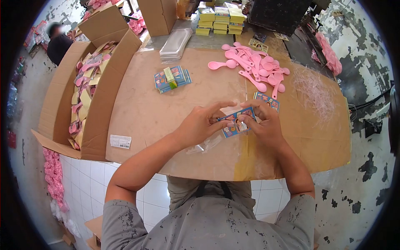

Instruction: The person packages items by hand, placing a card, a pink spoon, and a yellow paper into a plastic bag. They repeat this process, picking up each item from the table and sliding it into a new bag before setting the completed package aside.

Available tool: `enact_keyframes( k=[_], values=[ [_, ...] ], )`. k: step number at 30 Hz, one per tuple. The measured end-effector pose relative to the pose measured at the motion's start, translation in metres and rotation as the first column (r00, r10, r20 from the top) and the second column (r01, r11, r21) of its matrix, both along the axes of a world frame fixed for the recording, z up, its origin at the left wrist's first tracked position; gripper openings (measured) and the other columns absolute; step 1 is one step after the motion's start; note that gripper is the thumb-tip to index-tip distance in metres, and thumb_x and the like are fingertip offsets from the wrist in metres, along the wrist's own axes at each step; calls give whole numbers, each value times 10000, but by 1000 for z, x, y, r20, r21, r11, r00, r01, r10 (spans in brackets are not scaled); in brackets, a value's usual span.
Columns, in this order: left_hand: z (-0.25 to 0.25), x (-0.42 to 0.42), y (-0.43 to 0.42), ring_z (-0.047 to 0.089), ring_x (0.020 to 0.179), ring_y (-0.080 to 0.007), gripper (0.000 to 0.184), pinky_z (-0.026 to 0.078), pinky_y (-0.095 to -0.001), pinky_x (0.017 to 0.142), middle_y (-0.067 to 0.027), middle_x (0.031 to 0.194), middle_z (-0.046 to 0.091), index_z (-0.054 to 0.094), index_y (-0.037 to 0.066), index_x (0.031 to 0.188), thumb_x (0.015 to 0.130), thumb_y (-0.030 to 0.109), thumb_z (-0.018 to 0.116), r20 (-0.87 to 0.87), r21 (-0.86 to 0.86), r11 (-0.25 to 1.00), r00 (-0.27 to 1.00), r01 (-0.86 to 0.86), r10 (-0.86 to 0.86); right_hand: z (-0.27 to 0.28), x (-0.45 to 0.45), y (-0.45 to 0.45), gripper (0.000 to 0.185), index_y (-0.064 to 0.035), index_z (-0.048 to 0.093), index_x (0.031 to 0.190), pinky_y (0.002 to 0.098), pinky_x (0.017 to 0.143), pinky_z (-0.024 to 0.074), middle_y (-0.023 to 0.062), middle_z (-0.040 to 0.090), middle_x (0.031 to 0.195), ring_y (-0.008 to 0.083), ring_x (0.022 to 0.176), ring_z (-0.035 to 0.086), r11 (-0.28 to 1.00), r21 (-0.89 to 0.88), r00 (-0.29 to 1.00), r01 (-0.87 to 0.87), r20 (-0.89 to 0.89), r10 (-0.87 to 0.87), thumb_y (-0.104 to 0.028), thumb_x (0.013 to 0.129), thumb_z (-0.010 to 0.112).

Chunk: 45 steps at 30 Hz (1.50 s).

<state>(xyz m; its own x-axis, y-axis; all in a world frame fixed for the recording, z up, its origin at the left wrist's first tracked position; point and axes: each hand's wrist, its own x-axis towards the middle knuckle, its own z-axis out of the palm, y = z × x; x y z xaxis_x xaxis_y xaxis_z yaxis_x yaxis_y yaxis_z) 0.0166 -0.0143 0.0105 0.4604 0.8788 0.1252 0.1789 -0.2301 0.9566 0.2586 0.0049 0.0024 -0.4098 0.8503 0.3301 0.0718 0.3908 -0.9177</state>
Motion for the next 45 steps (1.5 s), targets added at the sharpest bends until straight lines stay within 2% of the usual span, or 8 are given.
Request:
enact_keyframes(
  k=[8,11,20,23,26,29,32,45],
  values=[
    [2,2,2,715,946,-107,518,580,-249,776,-128,1038,760,497,26,1473,997,36,699,155,-149,983,979,-107,130,3,6,6,321,13,616,1294,248,772,541,62,731,1008,95,926,688,985,-164,995,59,-65,-71,-27,985,693],
    [1,4,-2,709,919,-90,502,576,-238,761,-116,1016,759,502,24,1467,1001,35,690,164,-110,991,981,-81,99,4,2,0,290,8,631,1251,238,712,521,46,735,954,72,841,674,994,-103,995,46,97,-36,-42,977,712],
    [-4,1,2,688,956,-87,538,556,-254,786,-87,1032,754,460,23,1518,1017,24,654,104,-68,995,992,74,-67,-8,6,2,195,-14,719,1126,265,716,517,49,723,924,86,784,641,978,-145,988,152,26,-150,-119,965,749],
    [2,-1,0,678,933,-77,525,544,-238,773,-88,1053,748,461,24,1519,1026,30,641,65,-193,979,997,58,-46,10,4,3,181,-12,732,1074,314,798,531,94,714,990,162,894,667,984,122,966,-130,240,98,-168,984,712],
    [-4,1,3,664,909,-66,503,538,-228,739,-82,1058,741,471,26,1515,1037,36,628,119,-206,978,993,43,-18,13,18,20,198,-16,739,1057,359,877,526,114,695,1043,218,999,656,985,134,952,-111,299,67,-192,987,682],
    [-3,1,6,678,911,-78,449,556,-253,741,-81,1034,753,521,12,1464,1030,27,634,245,-247,969,969,18,45,19,36,58,201,-25,733,1099,384,920,520,124,694,1060,255,1028,658,934,261,828,245,445,-342,-165,965,679],
    [-5,-4,10,667,930,-58,440,554,-231,754,-77,1036,745,514,-2,1470,1045,36,620,260,-282,959,965,43,34,7,46,92,217,-21,716,1116,416,947,514,158,688,1093,314,1038,653,846,522,752,107,514,-412,-139,939,678],
    [-2,-5,11,674,915,-59,416,558,-223,742,-76,1042,750,543,-20,1426,1040,86,653,321,-259,966,943,-3,89,-5,6,142,317,-13,666,1208,471,891,521,183,632,1110,384,1030,647,836,547,560,-36,704,-436,-81,900,689]
  ],
)
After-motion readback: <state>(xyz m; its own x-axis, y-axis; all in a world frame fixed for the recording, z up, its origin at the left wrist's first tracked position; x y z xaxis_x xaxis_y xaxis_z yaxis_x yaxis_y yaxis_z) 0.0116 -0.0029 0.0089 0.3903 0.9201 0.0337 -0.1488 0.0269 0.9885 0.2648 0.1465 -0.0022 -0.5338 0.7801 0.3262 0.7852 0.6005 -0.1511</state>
